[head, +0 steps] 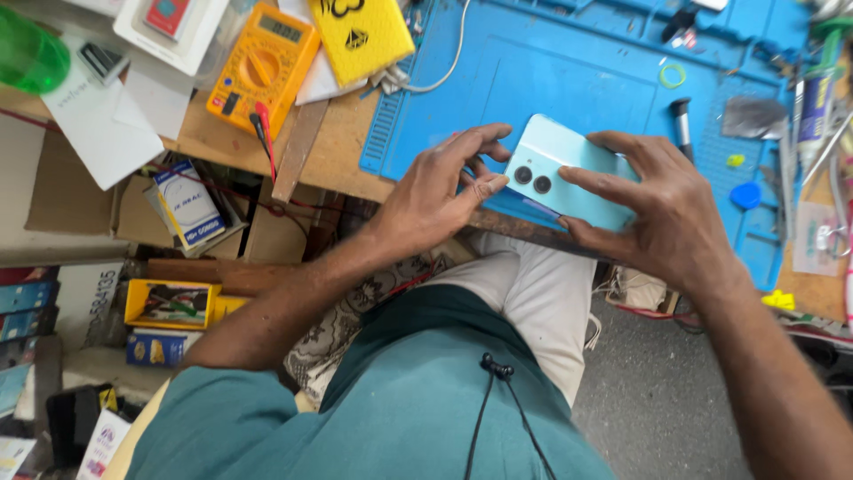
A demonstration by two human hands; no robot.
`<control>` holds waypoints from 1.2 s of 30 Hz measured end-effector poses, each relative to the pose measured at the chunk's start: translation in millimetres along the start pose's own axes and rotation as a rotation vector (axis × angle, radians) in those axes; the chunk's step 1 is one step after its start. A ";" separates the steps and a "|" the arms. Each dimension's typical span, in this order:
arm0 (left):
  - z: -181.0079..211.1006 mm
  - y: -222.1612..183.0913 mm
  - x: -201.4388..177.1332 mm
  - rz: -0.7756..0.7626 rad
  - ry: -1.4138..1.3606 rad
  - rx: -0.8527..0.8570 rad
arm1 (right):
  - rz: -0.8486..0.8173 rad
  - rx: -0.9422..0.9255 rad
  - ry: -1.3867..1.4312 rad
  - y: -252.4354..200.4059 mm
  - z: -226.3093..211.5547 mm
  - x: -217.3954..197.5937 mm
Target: The person applies adhesive to the internal frame of a disassembled smartphone, then attaches the back cover. They connect a charging cable to verify the device powers on, then secure the back cover by wrapping multiple rubber bands around the phone.
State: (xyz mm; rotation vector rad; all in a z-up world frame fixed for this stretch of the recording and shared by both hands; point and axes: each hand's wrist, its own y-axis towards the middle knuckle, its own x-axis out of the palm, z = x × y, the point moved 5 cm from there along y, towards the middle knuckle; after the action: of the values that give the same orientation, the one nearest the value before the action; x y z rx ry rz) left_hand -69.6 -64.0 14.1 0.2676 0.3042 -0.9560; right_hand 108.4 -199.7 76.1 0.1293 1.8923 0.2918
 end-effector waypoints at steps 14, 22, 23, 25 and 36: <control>41.0 36.8 82.9 -0.117 -0.838 0.041 | 0.591 0.538 0.427 -42.0 -12.7 -52.0; 63.3 33.3 95.0 -0.189 -0.629 0.088 | 0.572 0.649 0.937 -60.2 25.9 -34.9; 63.2 35.6 94.7 -0.184 -0.628 0.084 | 0.600 0.637 0.948 -62.4 26.4 -32.5; 63.8 39.9 94.6 -0.172 -0.594 0.079 | 0.617 0.644 0.953 -64.7 28.8 -27.5; 66.1 54.6 102.3 -0.224 -0.531 0.051 | 0.650 0.658 0.928 -71.4 32.9 -15.6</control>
State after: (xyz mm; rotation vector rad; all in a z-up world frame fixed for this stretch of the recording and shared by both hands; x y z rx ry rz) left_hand 40.0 -134.8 42.4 0.0185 -0.1820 -1.2168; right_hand 148.4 -267.6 61.3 1.2456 2.7665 0.1491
